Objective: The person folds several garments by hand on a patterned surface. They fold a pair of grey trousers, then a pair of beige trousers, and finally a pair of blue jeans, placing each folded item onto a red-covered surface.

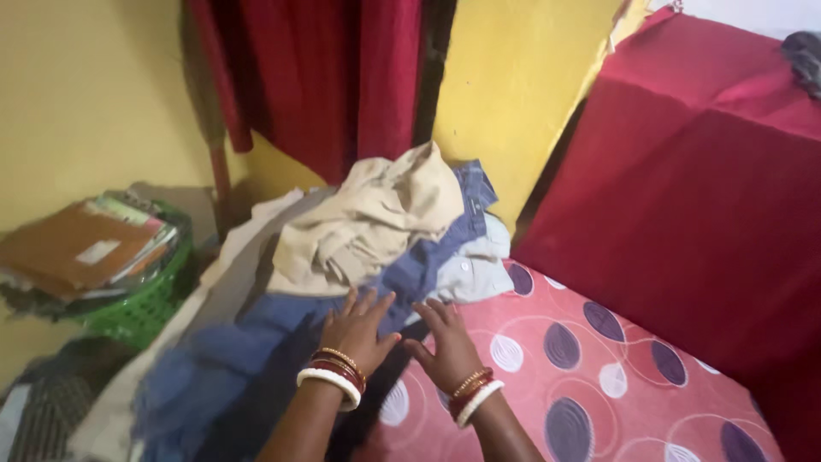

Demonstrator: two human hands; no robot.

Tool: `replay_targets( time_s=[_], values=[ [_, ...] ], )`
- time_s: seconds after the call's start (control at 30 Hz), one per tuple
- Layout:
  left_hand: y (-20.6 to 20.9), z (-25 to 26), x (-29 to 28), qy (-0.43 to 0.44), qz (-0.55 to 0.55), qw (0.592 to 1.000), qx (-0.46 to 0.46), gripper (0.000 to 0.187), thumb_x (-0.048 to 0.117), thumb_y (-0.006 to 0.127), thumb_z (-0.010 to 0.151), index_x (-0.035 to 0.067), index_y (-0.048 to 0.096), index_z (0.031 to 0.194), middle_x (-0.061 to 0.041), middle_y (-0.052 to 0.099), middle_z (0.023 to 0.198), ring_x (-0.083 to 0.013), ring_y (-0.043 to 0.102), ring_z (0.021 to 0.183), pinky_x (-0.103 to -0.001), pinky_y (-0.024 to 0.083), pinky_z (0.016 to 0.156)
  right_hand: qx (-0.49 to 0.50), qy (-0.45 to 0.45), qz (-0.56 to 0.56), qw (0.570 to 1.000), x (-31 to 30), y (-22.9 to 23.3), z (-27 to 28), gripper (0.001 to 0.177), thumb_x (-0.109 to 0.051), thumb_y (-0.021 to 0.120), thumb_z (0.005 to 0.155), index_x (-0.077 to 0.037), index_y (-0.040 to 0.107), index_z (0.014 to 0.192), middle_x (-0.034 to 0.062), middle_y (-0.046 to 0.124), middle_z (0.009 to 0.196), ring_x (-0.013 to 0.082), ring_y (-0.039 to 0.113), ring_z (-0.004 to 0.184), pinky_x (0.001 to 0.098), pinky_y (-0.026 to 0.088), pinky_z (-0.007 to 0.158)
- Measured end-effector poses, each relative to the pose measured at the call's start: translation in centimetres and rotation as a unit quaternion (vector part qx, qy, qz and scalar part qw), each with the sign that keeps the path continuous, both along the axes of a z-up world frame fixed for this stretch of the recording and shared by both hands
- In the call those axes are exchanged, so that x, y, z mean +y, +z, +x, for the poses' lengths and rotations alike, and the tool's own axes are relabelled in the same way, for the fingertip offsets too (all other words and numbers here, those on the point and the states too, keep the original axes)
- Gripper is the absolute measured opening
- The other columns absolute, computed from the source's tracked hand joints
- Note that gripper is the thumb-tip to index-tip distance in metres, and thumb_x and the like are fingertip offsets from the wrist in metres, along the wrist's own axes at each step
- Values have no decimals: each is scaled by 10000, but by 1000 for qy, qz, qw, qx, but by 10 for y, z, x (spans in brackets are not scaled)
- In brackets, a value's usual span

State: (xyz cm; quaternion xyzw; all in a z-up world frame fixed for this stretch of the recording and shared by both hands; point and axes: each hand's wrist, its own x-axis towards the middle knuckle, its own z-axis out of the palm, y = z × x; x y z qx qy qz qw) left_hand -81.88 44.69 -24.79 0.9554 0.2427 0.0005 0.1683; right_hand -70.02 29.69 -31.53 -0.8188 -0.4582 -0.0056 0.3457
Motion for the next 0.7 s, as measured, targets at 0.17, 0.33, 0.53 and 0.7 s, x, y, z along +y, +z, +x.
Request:
replay_targets(
  time_s=[0.17,0.33,0.53,0.7],
  values=[
    [-4,41,90,23,50,998,-10,838,444,750,862,341,303,1563,-43,192,1679,-355,110,1561,-635,188,1207,3,-23,27,999,97,-5,28,694,-248,829,793,-142,553,1421,189,496,1501,439,473,1358,501,417,1123],
    [-17,84,170,85,73,994,5,1085,454,861,749,322,196,1596,-95,128,1684,-426,117,1538,-629,210,1190,-13,-44,-43,998,161,0,44,902,-300,883,674,-195,467,1467,202,387,1560,497,366,1384,540,363,1134],
    [-42,99,217,84,-57,995,-21,1201,366,937,617,317,246,1598,-122,284,1664,-390,498,1389,-500,453,1119,15,-92,-189,978,193,1,27,992,-437,889,674,-323,386,1522,154,224,1662,491,193,1500,615,278,1139],
    [-38,113,217,92,-70,993,-28,945,374,920,644,119,475,1438,-196,534,1453,-393,585,1292,-452,498,1066,7,-123,-184,975,201,-10,19,1095,-502,888,653,-263,311,1552,166,183,1653,480,147,1498,617,237,1156]
  ],
)
